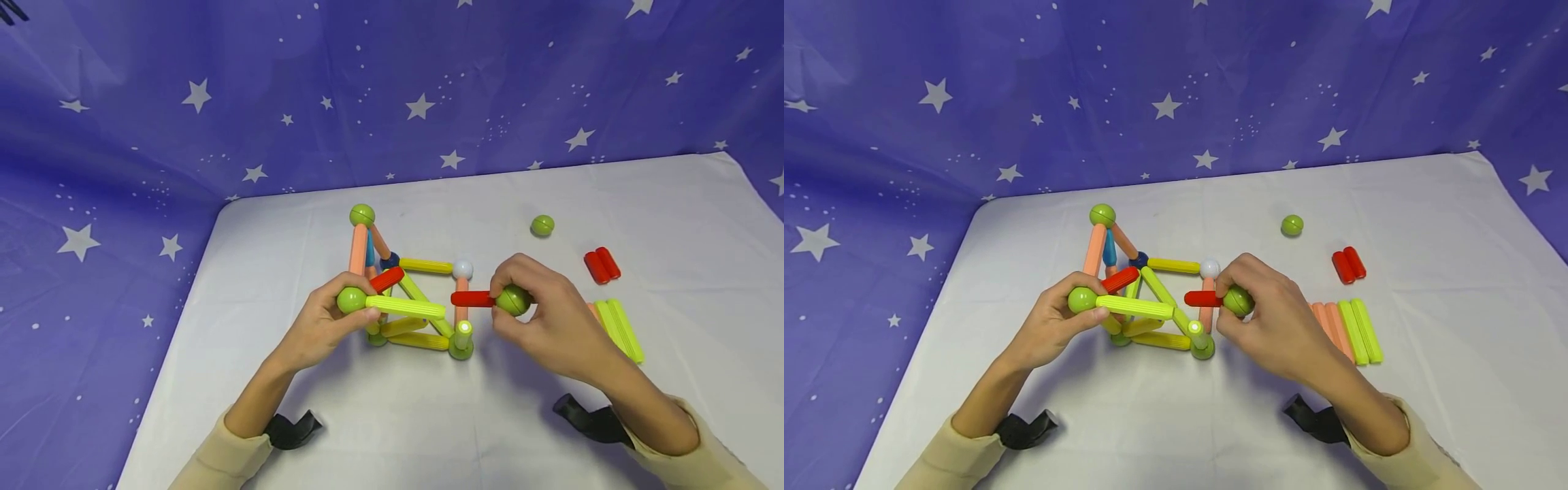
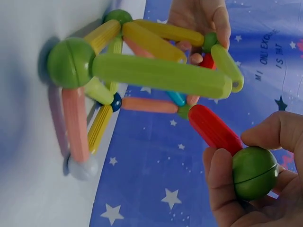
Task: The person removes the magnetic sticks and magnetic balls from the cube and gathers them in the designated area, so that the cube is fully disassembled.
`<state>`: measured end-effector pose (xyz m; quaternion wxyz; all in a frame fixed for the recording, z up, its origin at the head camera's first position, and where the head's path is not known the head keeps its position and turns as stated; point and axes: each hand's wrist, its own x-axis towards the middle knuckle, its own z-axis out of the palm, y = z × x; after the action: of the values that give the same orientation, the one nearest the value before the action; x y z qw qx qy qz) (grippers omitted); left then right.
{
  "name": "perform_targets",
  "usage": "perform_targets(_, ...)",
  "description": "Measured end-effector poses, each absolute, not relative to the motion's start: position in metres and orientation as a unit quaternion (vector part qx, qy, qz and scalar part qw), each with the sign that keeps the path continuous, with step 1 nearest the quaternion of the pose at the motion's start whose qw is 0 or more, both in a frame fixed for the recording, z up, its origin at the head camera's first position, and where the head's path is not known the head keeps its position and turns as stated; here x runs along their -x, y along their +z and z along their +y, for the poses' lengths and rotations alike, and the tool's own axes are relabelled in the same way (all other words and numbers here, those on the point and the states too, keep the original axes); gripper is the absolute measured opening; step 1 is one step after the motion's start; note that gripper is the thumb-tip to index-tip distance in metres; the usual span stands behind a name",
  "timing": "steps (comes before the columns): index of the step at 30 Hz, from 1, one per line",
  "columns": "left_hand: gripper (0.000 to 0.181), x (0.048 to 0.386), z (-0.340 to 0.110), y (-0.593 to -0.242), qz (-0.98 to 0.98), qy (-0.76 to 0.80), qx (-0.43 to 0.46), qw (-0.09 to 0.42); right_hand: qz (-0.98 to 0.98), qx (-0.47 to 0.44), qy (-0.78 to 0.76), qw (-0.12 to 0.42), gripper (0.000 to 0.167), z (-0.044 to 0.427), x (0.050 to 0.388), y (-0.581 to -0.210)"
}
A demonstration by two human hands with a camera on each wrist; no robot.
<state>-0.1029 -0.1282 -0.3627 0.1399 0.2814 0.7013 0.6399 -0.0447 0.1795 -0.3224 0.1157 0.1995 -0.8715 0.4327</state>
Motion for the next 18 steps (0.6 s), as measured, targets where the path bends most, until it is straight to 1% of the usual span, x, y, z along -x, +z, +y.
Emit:
perform_targets(8, 0.018, 0.102, -0.126, -0.360, 0.705, 0.637, -0.279, 0.138, -0.884, -0.172, 0.421, 0.105, 0.033, 0.195, 0.044, -0.329)
perform_targets(13, 0.017, 0.103, -0.126, -0.360, 0.708, 0.633, -0.280, 0.136, -0.886, -0.161, 0.422, 0.105, 0.034, 0.204, 0.043, -0.337)
perform_targets(18, 0.017, 0.104, -0.125, -0.361, 0.707, 0.634, -0.282, 0.136, -0.892, -0.144, 0.415, 0.106, 0.030, 0.214, 0.047, -0.346)
